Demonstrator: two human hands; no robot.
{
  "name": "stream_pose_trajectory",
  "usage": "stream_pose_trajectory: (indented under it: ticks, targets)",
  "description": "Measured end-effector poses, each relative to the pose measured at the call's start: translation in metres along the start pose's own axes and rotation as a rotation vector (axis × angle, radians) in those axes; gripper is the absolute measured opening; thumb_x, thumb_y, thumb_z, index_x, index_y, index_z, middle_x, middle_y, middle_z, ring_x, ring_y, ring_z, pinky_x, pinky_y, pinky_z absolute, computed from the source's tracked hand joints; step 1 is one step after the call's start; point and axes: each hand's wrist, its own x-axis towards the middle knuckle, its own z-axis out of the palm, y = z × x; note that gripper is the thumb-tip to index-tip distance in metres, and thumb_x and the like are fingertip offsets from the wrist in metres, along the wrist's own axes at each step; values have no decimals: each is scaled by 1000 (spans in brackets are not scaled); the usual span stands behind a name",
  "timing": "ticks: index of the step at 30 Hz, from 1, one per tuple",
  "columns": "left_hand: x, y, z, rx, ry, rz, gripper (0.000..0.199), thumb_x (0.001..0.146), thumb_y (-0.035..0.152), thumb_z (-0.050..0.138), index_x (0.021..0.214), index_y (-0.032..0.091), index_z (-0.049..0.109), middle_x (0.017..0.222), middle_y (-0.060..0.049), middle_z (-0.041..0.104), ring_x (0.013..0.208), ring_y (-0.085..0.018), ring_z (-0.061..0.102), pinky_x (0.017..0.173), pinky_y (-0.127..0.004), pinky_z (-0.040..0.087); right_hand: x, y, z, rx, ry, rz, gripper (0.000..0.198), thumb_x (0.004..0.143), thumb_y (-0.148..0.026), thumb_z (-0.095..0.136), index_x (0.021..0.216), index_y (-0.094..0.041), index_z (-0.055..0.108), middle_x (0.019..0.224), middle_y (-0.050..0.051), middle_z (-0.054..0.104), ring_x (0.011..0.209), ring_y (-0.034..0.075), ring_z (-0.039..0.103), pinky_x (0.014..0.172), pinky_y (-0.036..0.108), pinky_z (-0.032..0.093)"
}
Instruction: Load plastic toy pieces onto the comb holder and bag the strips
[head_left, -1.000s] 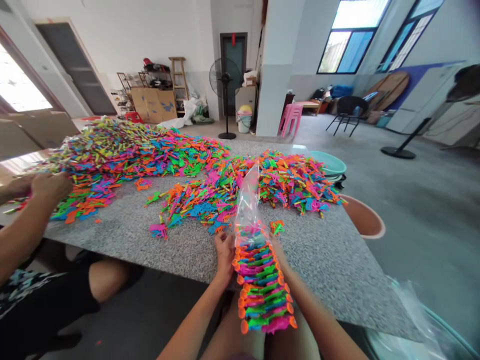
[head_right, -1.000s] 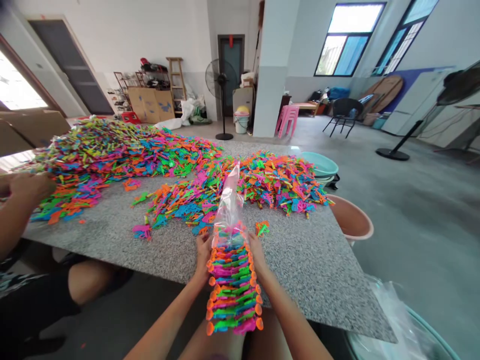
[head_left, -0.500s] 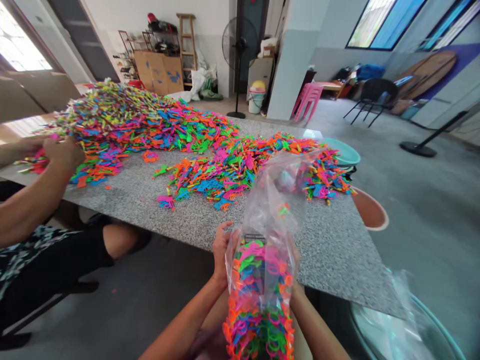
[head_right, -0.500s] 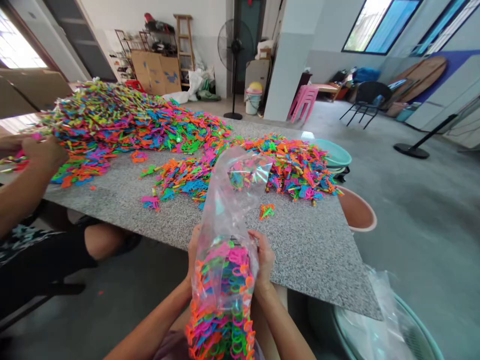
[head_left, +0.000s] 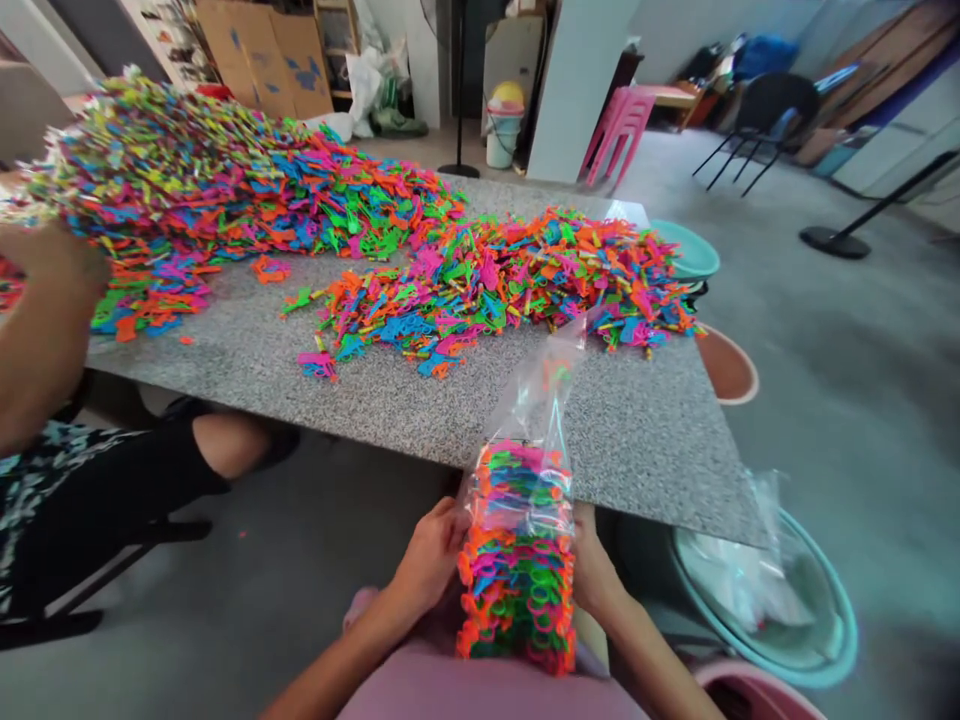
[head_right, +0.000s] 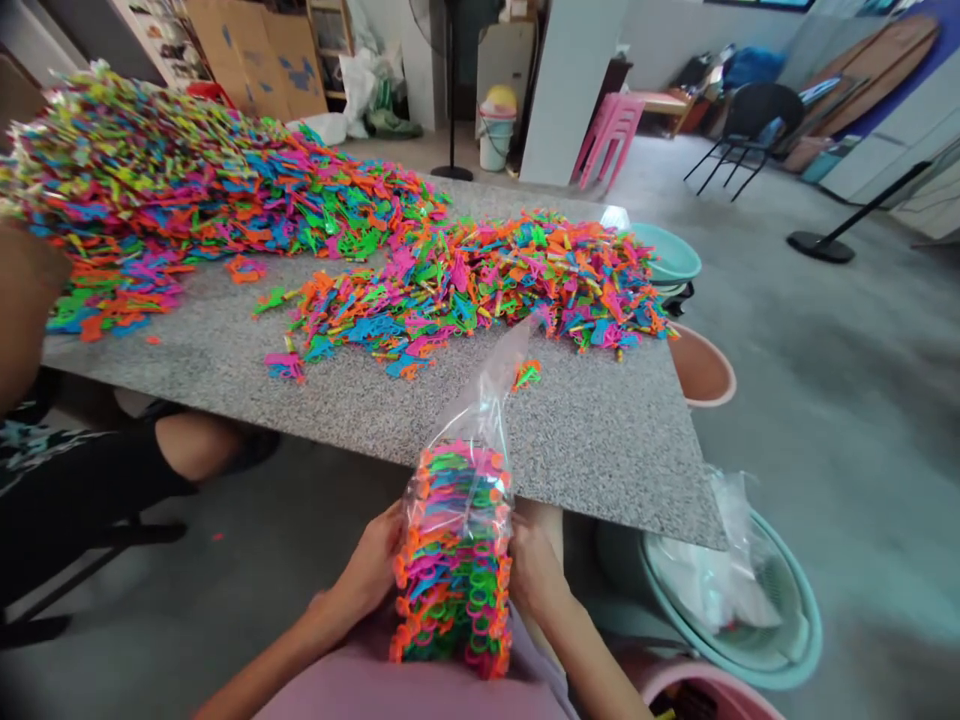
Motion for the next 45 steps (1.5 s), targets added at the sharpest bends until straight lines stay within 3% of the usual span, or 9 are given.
stream_pose_trajectory:
  ticks: [3, 8, 17, 23, 26, 30, 35, 40, 45]
  targets:
    - [-3, -4, 1, 80, 88, 94, 19, 80, 39, 61, 80, 20, 67, 81, -5, 67, 77, -20, 64, 73, -30, 51, -4, -6, 1, -96, -15, -72, 11, 82, -27, 60, 79, -25, 70, 83, 6, 71, 83, 24, 66, 69, 31, 54]
    - [-2, -17, -6, 280, 263, 313, 12, 84, 30, 62, 91, 23, 67, 76, -2, 71, 58, -15, 65, 57, -22, 48, -3, 0, 0, -243, 395, 20, 18, 91, -27, 50, 92, -23, 68, 74, 4, 71, 63, 18, 66, 59, 28, 50]
    - [3, -7, -22, 327, 341, 428, 10, 77, 29, 75, 85, 25, 72, 81, -4, 75, 72, -18, 72, 72, -25, 55, 4, 2, -15, -288, 408, -246, 15, 87, -21, 58, 95, -23, 71, 78, 6, 74, 66, 19, 69, 64, 29, 57]
    - [-3, -3, -22, 349, 275, 517, 8, 82, 21, 67, 83, 26, 74, 80, -4, 76, 70, -17, 71, 69, -24, 57, 6, -8, -28, -331, 291, -384, 15, 85, -16, 61, 89, -23, 74, 79, 6, 75, 71, 20, 71, 68, 31, 60]
    - [-10, -10, -17, 327, 249, 587, 7, 84, 22, 65, 82, 24, 72, 77, -4, 74, 73, -18, 70, 79, -33, 60, 1, -6, -32, -362, 221, -475, 19, 84, -14, 60, 95, -22, 73, 88, 7, 76, 82, 22, 72, 75, 33, 60]
    - [-16, -17, -19, 344, 171, 917, 13, 89, 18, 57, 88, 24, 68, 79, -2, 70, 73, -16, 66, 93, -47, 56, -11, -1, -36, -472, 177, -633, 16, 86, -17, 61, 96, -23, 71, 87, 6, 75, 84, 21, 72, 76, 34, 61]
    - [-22, -24, -34, 520, 44, 1174, 15, 95, 14, 46, 96, 18, 61, 83, -3, 66, 80, -14, 62, 92, -46, 57, -36, -9, -38, -593, 126, -828, 16, 90, -11, 54, 97, -17, 66, 78, 6, 72, 77, 17, 68, 76, 31, 59]
    - [-39, -35, -39, 540, -140, 1126, 21, 100, 19, 36, 103, 17, 57, 88, -6, 65, 88, -16, 63, 94, -38, 56, -63, -11, -29, -540, -13, -749, 20, 91, -6, 47, 102, -15, 61, 76, 6, 68, 72, 17, 65, 73, 32, 57]
    - [-50, -35, -42, 556, -303, 981, 19, 98, 14, 34, 102, 17, 52, 91, -7, 62, 92, -18, 62, 96, -36, 53, -77, -7, -18, -470, 74, -739, 22, 92, -7, 45, 107, -16, 58, 70, 4, 64, 67, 17, 61, 68, 33, 55]
